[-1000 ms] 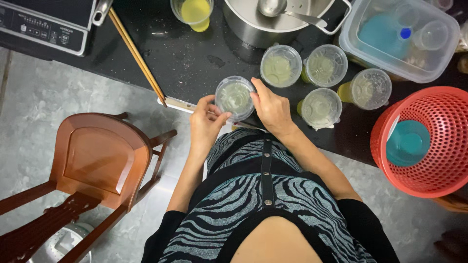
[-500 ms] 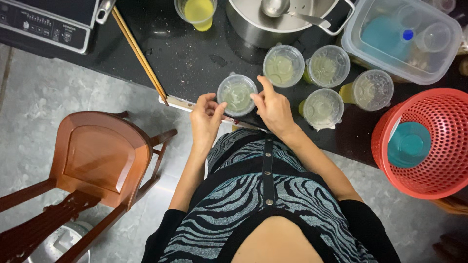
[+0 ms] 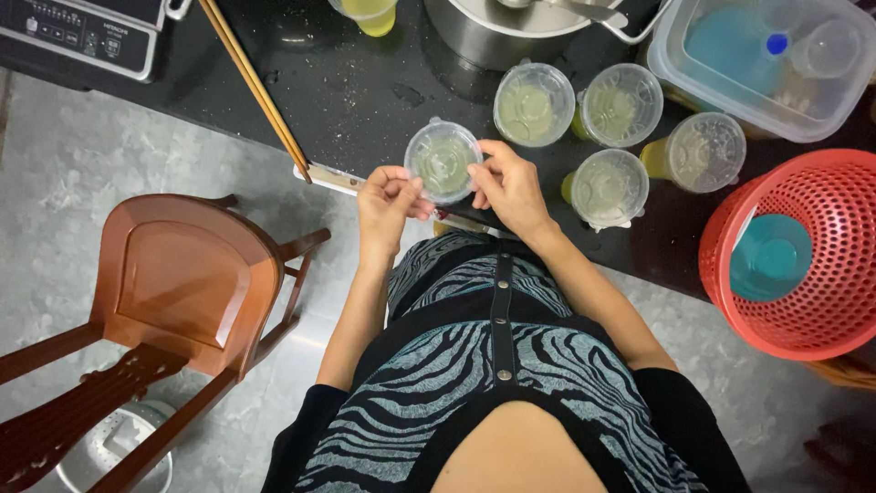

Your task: The person ladles a yellow-green liquid from a metal pot into several small plastic cups, then places lids on each cup and wipes the rim with a tissue. The cups are arranged on a countertop next to a red basket and a plastic container.

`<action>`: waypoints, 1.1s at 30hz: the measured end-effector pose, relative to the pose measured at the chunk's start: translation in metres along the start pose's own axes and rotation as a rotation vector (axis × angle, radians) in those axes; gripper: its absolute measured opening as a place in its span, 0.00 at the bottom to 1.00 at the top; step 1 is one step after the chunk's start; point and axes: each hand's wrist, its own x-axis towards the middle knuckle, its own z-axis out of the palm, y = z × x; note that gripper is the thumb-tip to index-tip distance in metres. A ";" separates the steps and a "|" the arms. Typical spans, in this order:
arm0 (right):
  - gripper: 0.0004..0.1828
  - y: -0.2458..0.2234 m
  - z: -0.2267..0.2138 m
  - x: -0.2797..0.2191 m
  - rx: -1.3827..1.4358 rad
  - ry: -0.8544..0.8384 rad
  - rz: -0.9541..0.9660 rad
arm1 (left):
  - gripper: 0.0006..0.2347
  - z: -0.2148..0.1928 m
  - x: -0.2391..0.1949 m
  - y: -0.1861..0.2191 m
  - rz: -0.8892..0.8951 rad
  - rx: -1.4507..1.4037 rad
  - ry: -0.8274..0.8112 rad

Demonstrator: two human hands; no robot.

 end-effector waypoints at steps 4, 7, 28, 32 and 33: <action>0.15 0.014 0.000 0.003 0.250 -0.033 0.069 | 0.07 -0.008 0.009 -0.019 -0.079 -0.192 -0.010; 0.15 0.018 0.000 0.004 0.307 -0.018 0.071 | 0.08 -0.011 0.011 -0.026 -0.150 -0.302 -0.033; 0.17 0.029 0.015 0.001 0.451 0.029 0.134 | 0.05 0.006 -0.003 -0.059 -0.076 -0.462 0.149; 0.15 0.030 0.016 0.004 0.456 0.002 0.135 | 0.05 0.007 -0.004 -0.055 0.029 -0.316 0.124; 0.14 0.029 0.016 0.005 0.456 -0.014 0.130 | 0.05 0.006 -0.003 -0.053 0.024 -0.321 0.125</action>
